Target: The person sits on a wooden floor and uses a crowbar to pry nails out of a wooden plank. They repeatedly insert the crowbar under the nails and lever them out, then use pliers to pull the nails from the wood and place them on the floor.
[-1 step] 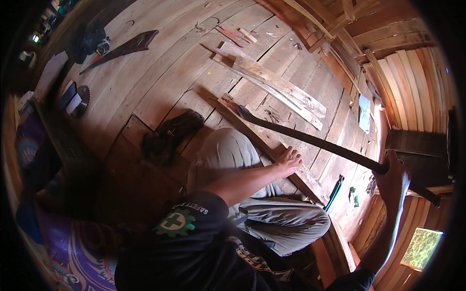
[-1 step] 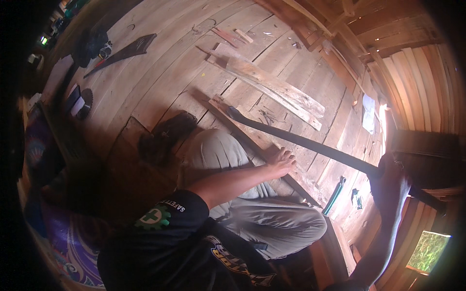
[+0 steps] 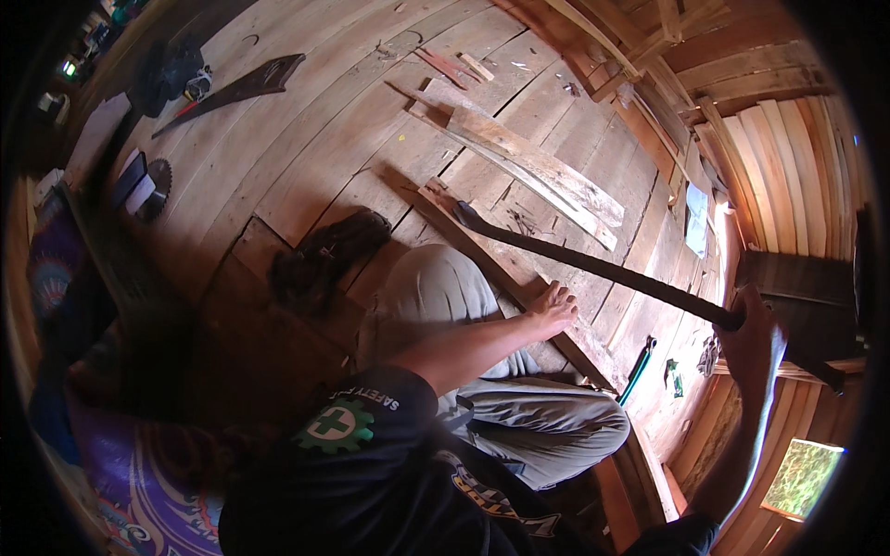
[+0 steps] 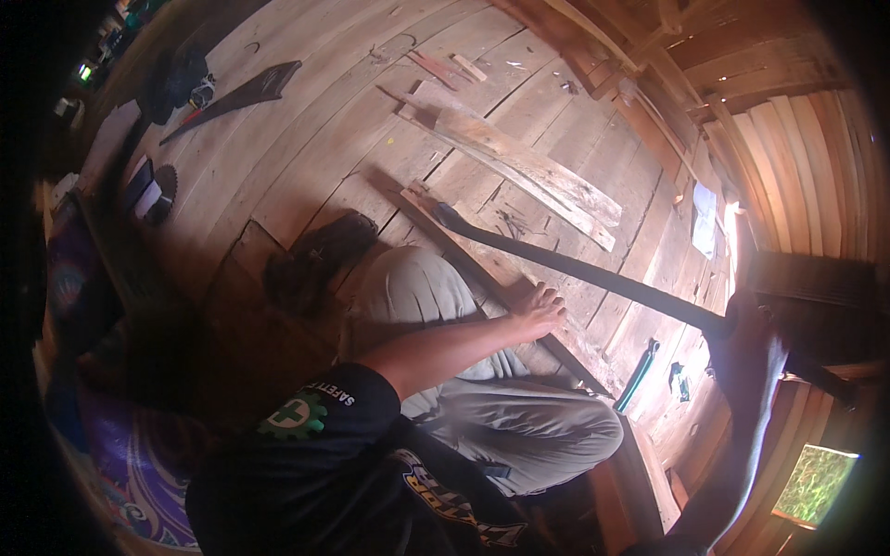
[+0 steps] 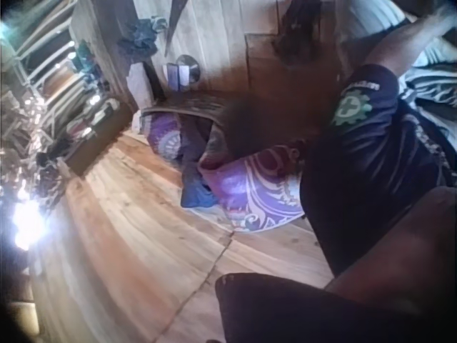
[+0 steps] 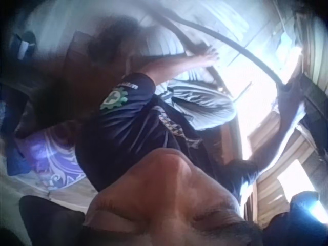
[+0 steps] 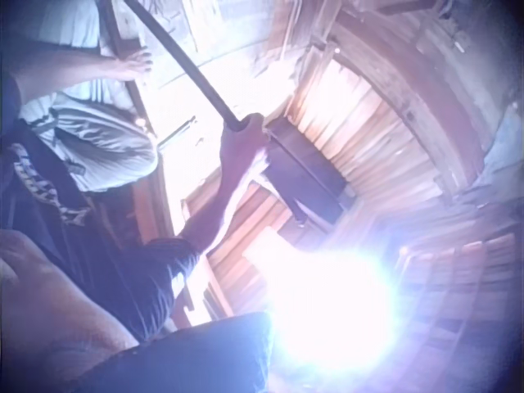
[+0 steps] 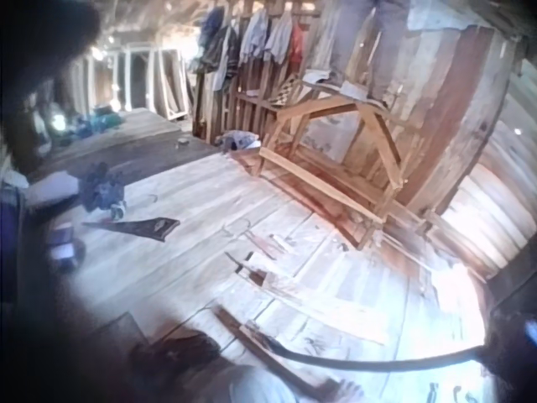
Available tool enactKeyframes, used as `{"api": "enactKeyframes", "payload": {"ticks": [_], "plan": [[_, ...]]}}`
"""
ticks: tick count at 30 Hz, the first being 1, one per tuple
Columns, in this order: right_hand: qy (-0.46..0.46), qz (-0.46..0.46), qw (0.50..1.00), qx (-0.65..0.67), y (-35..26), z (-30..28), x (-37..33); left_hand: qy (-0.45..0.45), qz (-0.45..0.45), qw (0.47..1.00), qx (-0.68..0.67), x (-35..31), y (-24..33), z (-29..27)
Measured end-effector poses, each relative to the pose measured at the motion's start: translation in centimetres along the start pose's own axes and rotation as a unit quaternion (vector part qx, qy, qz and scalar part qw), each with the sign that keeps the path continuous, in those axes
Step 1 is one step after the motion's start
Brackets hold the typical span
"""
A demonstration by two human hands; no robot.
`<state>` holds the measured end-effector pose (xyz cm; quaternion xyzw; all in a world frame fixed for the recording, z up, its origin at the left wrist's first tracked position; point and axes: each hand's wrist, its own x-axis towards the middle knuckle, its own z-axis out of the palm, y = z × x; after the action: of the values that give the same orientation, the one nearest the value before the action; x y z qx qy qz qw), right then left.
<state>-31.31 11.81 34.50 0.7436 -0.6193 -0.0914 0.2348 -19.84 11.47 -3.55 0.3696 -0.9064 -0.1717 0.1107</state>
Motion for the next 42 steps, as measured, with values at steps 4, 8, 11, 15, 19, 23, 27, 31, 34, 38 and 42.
{"api": "enactKeyframes", "payload": {"ticks": [4, 8, 11, 15, 19, 23, 27, 31, 34, 38, 42], "plan": [[-0.023, -0.024, 0.999, -0.015, -1.5, -3.2, 3.1, 0.006, 0.000, 0.999, -0.033, 0.0, 0.2, 0.4], [-0.031, -0.062, 0.998, -0.013, -3.1, -5.8, 6.8, -0.011, -0.005, 0.998, -0.054, -0.1, 0.1, -0.2], [0.006, -0.136, 0.987, -0.084, -4.3, -7.9, 9.3, -0.022, -0.005, 0.999, -0.035, 0.0, 0.1, -0.2], [0.020, -0.194, 0.978, -0.077, -5.8, -9.1, 12.4, -0.027, -0.008, 1.000, -0.005, 0.1, -0.3, 0.5], [0.012, -0.197, 0.978, -0.073, -6.6, -10.4, 13.6, -0.026, 0.005, 0.999, -0.025, 0.2, 0.3, -0.3], [-0.023, -0.175, 0.982, -0.072, -6.8, -10.1, 14.5, -0.046, -0.003, 0.999, -0.017, -0.2, 0.1, -1.2], [-0.022, -0.185, 0.981, -0.050, -6.2, -9.6, 14.7, -0.002, -0.012, 0.999, -0.034, 0.0, 0.1, 0.4], [-0.009, -0.212, 0.975, -0.070, -5.7, -10.1, 13.7, -0.033, -0.007, 0.998, -0.061, 0.8, 0.5, 0.7], [-0.036, -0.176, 0.981, -0.073, -6.6, -10.4, 14.1, -0.056, -0.012, 0.997, -0.057, 0.9, 0.2, 0.9], [-0.033, -0.161, 0.984, -0.066, -7.1, -10.7, 14.0, -0.071, -0.005, 0.996, -0.050, 0.3, -0.2, 0.0], [0.002, -0.194, 0.977, -0.086, -6.6, -10.7, 13.2, -0.111, 0.025, 0.993, -0.040, 0.6, 0.0, -1.4]]}}
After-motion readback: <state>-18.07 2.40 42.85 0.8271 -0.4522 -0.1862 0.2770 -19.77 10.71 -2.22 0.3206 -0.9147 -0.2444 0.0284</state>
